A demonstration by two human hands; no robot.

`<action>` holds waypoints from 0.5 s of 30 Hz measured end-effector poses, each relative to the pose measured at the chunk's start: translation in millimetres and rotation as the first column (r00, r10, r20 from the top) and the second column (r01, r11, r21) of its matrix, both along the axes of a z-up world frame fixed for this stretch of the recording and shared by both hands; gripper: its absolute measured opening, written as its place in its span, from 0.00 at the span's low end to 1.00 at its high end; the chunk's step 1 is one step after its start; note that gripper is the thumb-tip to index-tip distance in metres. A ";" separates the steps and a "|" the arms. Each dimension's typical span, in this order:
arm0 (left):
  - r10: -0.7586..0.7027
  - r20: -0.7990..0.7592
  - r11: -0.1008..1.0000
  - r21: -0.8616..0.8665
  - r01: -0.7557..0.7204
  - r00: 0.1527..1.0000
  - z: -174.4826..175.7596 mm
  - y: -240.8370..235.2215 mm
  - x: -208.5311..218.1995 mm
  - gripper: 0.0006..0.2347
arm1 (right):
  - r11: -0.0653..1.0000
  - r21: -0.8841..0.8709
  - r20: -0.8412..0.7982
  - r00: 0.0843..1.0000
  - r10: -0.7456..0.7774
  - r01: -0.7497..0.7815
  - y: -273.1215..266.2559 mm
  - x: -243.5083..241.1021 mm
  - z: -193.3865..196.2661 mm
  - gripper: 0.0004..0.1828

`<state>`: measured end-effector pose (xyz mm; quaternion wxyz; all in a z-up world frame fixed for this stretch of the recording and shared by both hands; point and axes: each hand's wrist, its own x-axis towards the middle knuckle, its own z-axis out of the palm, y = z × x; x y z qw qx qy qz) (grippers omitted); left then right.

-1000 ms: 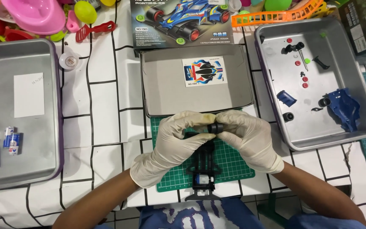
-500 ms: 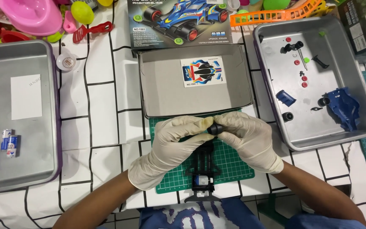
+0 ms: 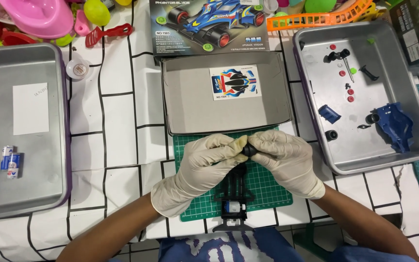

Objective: Assembling a plastic model racing car, including the chassis, motor, and internal components.

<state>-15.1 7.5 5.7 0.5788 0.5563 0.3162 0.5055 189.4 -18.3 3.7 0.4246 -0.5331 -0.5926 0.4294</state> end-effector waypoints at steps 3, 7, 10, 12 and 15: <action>0.012 -0.019 0.999 0.031 -0.012 1.000 -0.5 -0.6 0.9 0.12 | 0.999 -0.047 0.008 1.000 -0.015 0.015 0.7 -3.1 12.6 0.16; 0.030 -0.038 0.997 0.069 -0.027 0.999 -3.5 1.5 -0.2 0.12 | 0.993 0.101 -0.112 0.992 -0.050 0.061 -5.2 -4.7 -8.4 0.17; -0.021 0.128 1.000 -0.012 0.022 0.992 -13.7 3.7 0.9 0.19 | 0.992 0.100 -0.263 0.963 -0.054 0.083 -3.6 -3.3 -17.3 0.16; 0.032 0.054 0.999 -0.002 -0.032 0.998 -22.7 1.9 7.7 0.15 | 0.991 0.116 -0.258 0.966 -0.031 0.063 -7.9 -3.3 -23.5 0.15; 0.069 0.036 0.998 -0.006 -0.069 0.997 -25.2 0.1 7.5 0.16 | 0.987 0.146 -0.202 0.979 -0.032 0.062 -8.2 -6.2 -15.3 0.15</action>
